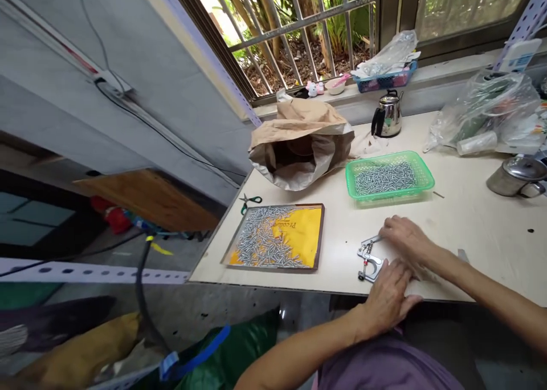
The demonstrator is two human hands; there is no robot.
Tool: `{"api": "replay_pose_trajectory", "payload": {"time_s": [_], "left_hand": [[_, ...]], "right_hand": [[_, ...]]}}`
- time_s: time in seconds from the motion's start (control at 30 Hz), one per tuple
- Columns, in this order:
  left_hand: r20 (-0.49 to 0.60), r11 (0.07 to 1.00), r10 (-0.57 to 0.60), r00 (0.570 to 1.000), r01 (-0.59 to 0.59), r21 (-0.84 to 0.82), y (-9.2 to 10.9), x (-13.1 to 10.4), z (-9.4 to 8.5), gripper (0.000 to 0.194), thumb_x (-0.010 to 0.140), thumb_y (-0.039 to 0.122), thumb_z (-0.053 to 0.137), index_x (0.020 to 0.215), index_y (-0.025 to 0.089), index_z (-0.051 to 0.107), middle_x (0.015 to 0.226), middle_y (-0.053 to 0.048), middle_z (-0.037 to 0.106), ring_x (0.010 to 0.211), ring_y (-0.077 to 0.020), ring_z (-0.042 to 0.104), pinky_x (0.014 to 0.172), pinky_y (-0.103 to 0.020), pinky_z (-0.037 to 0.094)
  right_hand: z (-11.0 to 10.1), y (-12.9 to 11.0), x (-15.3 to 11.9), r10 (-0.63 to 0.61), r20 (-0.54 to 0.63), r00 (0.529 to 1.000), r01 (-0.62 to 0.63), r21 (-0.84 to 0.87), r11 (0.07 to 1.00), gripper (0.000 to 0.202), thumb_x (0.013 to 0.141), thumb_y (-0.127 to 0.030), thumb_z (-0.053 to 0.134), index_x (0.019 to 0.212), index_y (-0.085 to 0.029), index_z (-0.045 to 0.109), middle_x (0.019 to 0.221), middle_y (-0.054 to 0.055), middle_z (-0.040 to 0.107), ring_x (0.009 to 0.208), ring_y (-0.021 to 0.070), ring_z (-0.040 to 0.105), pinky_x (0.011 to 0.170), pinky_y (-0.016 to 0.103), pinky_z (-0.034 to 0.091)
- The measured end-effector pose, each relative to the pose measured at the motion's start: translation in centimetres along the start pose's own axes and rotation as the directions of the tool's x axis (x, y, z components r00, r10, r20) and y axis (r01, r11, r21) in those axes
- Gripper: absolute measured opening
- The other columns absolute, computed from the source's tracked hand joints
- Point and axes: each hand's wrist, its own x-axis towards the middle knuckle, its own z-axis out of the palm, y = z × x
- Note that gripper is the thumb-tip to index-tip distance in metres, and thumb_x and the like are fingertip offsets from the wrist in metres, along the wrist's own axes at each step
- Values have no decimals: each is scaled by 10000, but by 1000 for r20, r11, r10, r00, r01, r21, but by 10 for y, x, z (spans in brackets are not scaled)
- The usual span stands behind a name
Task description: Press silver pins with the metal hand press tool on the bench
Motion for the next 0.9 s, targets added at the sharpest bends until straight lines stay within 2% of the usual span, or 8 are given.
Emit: {"api": "replay_pose_trajectory", "payload": {"time_s": [0.1,0.23,0.33,0.47,0.53,0.6,0.73,0.9], "left_hand": [[18,995,102,995,-102,13,4,-11,-5,398,889,382,508,1194,127,514,1117,-148,622,1076,-265,574,930,-395,485],[-34,951,271,962,-262,164,-14,-41,-33,232,922,298,455,982,143,617,879,-80,654,857,-175,602,840,-296,492],[-245,935,2,970,85,345,-57,-59,-82,257,935,201,390,886,160,639,803,-67,633,757,-158,564,735,-293,481],[-430,579,-544,721,693,429,-124,-68,-159,268,912,162,420,810,146,667,844,-93,636,845,-205,556,775,-329,451],[-444,390,-696,564,816,426,-147,-70,-186,265,907,184,440,805,128,678,883,-107,644,914,-226,554,812,-329,435],[-452,301,-751,482,858,417,-162,-70,-200,282,907,234,452,802,111,683,902,-121,648,939,-239,554,807,-322,429],[-458,264,-774,437,881,394,-177,-67,-206,277,874,270,488,786,97,686,883,-137,661,935,-254,574,750,-308,429],[-427,298,-791,438,886,356,-178,-57,-209,237,817,141,455,811,72,682,866,-158,672,879,-250,607,741,-311,425]], "right_hand": [[5,-34,7,-309,34,950,309,29,951,225,855,-84,479,787,-209,653,889,64,605,867,190,502,676,303,360],[29,-54,17,-458,-26,889,458,8,889,201,818,-81,534,674,-189,624,839,68,606,845,199,507,656,320,370],[45,-57,25,-475,-189,859,495,76,865,195,819,-63,501,701,-183,599,790,53,609,781,186,523,638,314,396],[28,-44,31,-355,-488,798,520,259,814,197,897,-134,389,836,-208,562,772,37,604,717,167,548,626,297,441],[3,-24,34,-218,-619,754,460,261,849,179,918,-203,377,913,-228,554,807,48,612,753,190,569,660,324,458],[-23,3,38,-108,-691,715,321,187,928,188,919,-289,379,942,-246,560,828,67,609,789,240,574,684,382,458],[-46,41,34,56,-673,738,-22,58,998,397,915,-417,270,998,-192,586,908,164,588,822,343,562,664,491,446],[-11,11,-9,21,-403,915,108,294,950,276,930,-344,348,925,-227,598,816,69,612,709,195,614,610,306,495]]}}
